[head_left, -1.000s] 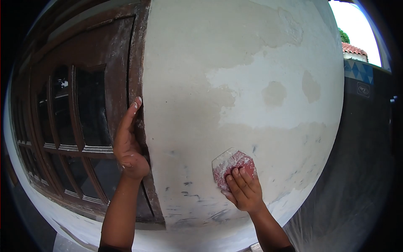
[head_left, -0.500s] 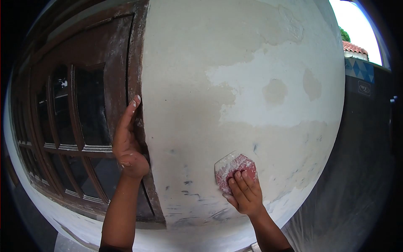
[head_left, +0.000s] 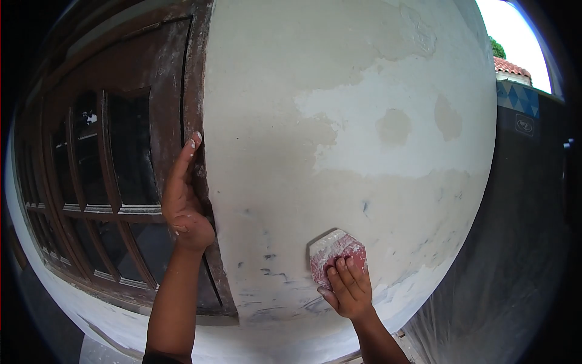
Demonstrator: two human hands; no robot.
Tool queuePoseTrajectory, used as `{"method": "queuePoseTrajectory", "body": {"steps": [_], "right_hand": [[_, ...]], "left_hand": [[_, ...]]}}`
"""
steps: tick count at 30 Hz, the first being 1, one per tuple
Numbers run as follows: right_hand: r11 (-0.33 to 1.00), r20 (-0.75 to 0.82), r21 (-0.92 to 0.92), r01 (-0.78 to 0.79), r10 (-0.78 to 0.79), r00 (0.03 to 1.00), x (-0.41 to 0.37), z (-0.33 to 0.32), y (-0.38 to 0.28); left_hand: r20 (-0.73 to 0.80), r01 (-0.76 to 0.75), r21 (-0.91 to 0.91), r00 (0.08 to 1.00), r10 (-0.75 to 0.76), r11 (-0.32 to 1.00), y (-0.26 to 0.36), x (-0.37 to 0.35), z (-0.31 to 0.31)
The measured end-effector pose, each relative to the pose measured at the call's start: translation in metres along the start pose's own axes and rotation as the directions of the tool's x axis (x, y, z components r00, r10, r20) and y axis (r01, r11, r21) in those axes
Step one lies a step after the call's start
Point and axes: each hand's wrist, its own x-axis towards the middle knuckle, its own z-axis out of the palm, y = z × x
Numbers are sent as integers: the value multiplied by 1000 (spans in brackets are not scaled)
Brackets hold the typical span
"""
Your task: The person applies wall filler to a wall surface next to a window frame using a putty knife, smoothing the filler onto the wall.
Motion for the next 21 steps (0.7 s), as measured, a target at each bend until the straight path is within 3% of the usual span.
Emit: {"method": "queuePoseTrajectory", "body": {"steps": [2,5,6,8,10,12,13,15,16,18,21], "right_hand": [[1000,-9,16,-26,27,1000,-11,-10,-10],[939,1,204,-278,284,959,-26,-30,-32],[937,4,199,-286,291,957,-32,-37,-39],[799,-34,345,-493,536,844,-44,-52,-55],[693,-47,436,-574,655,755,-56,-66,-64],[421,47,553,-719,846,531,-81,-77,-76],[417,45,551,-723,850,524,-95,-83,-81],[30,262,551,-834,943,206,-124,-90,-89],[-30,272,546,-837,951,144,-137,-92,-95],[-227,440,536,-813,897,41,-178,-105,-104],[-517,551,480,-708,806,-215,-251,-104,-121]], "left_hand": [[4,11,-17,1000,-11,1000,0,0,0],[15,5,-39,1000,-4,999,0,1,0],[1,11,-66,1000,-11,998,2,0,-1],[-3,25,-102,1000,-26,994,4,-7,-5],[-92,40,-232,994,-63,972,10,-31,-15],[-90,40,-385,993,-81,922,29,-81,-24],[-59,123,-418,985,-162,900,48,-112,-26],[-6,188,-480,976,-218,857,79,-182,-22],[28,303,-470,944,-330,829,99,-219,-16],[67,490,-426,855,-513,761,130,-288,3],[202,813,-385,535,-820,436,180,-360,28]]}}
